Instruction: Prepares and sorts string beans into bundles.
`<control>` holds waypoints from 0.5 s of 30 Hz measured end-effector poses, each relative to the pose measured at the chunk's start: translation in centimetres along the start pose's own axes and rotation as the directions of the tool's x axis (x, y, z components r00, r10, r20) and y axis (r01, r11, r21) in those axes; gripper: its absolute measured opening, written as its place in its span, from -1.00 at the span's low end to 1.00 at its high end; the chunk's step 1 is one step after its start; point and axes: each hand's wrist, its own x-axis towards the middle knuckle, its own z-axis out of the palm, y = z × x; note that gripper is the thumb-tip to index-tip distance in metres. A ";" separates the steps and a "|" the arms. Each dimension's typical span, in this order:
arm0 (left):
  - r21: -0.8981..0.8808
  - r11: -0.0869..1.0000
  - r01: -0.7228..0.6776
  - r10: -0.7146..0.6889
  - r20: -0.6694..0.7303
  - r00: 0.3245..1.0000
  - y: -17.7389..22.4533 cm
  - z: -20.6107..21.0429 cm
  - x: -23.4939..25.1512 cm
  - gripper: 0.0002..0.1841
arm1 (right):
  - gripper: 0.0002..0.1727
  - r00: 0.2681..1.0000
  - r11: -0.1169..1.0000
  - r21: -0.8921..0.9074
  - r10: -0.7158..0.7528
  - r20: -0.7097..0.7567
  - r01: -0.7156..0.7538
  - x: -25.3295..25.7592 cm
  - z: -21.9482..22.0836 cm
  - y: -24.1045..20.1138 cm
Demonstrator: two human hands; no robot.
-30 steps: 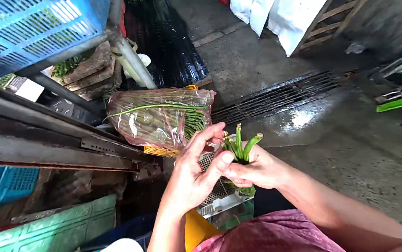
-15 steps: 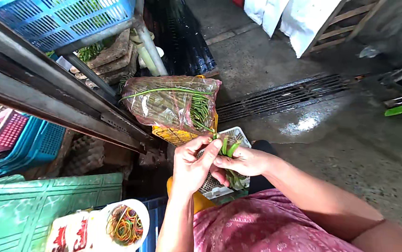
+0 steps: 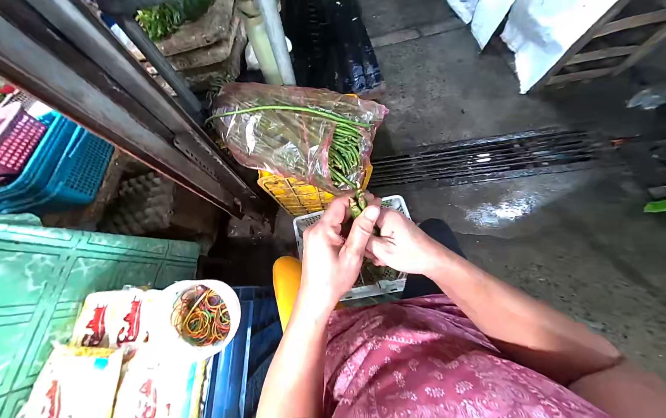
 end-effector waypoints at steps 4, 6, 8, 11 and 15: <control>-0.273 0.957 0.100 -0.040 0.218 0.975 -1.3 -0.7 -0.1 -0.66 | -0.82 0.998 0.994 0.094 -0.053 0.034 0.050 -0.7 0.1 1.0; -0.249 0.962 0.110 -0.031 0.303 0.952 -1.3 -1.5 -0.7 -0.64 | -0.87 0.996 0.993 0.107 -0.062 0.059 0.055 -0.8 0.4 1.7; -0.164 0.985 0.059 -0.013 0.270 0.963 -0.9 -2.3 -1.7 -0.64 | -0.96 0.972 0.977 0.077 -0.206 0.111 0.198 -0.5 1.2 2.3; -0.241 0.969 -0.061 0.078 0.062 0.995 -0.7 -2.9 -3.9 -0.58 | -0.64 0.852 0.929 0.142 -0.369 0.372 0.341 0.2 1.7 1.5; -0.302 0.941 -0.151 0.118 -0.125 0.985 0.4 -6.3 -9.0 -0.44 | -0.40 0.581 0.964 0.095 -0.227 0.781 0.249 4.9 -0.5 0.2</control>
